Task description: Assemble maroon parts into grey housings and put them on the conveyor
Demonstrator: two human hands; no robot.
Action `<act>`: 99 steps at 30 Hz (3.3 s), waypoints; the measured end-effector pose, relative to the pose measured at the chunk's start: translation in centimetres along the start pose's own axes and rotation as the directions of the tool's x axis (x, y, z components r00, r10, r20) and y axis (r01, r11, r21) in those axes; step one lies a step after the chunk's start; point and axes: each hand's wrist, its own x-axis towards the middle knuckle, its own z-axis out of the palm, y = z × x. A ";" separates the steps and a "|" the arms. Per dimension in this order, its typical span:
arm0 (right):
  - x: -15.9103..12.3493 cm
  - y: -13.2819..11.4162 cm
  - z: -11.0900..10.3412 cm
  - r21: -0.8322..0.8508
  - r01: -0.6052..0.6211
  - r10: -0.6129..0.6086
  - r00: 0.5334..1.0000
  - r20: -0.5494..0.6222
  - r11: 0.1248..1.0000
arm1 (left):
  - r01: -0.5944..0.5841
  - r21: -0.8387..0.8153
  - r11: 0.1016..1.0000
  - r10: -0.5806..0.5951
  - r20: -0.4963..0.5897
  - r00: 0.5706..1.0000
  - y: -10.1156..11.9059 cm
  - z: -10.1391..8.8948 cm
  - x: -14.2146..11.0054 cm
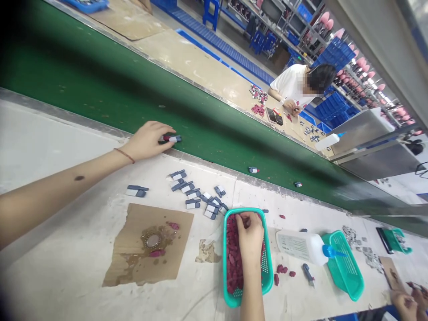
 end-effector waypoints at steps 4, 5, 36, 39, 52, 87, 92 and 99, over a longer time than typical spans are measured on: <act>0.0 0.0 0.0 0.263 -0.092 0.087 0.996 0.033 0.960 | -0.128 0.045 0.991 0.126 0.048 0.991 1.0 1.6 1.2; -0.1 -0.2 -0.2 0.330 -0.103 0.098 0.995 0.032 0.938 | -0.128 0.046 0.991 0.125 0.061 0.990 1.2 1.9 1.5; -8.7 -8.7 9.2 0.305 0.306 -0.396 0.867 0.301 0.902 | 0.618 -0.785 0.040 -0.363 0.565 0.741 6.8 -4.2 -19.7; -8.7 -8.6 9.2 0.321 0.255 -0.351 0.890 0.290 0.912 | 0.653 -0.758 0.001 -0.374 0.605 0.703 6.9 -4.4 -19.7; -9.3 -10.2 8.7 0.685 -0.186 -0.034 0.955 0.295 0.704 | 0.709 -0.616 -0.344 -0.202 0.786 0.585 6.9 -4.4 -20.3; -9.6 -10.9 8.8 0.660 -0.240 -0.156 0.862 0.482 0.712 | 0.808 -0.585 -0.074 -0.065 0.811 0.582 8.5 -3.9 -21.2; -10.8 -10.8 8.7 0.690 -0.217 -0.157 0.886 0.436 0.690 | 0.782 -0.620 -0.054 -0.015 0.784 0.621 8.7 -4.3 -21.3; -10.8 -10.4 7.4 0.618 -0.143 -0.200 0.870 0.451 0.773 | 0.814 -0.581 0.012 -0.083 0.810 0.580 9.4 -3.8 -21.3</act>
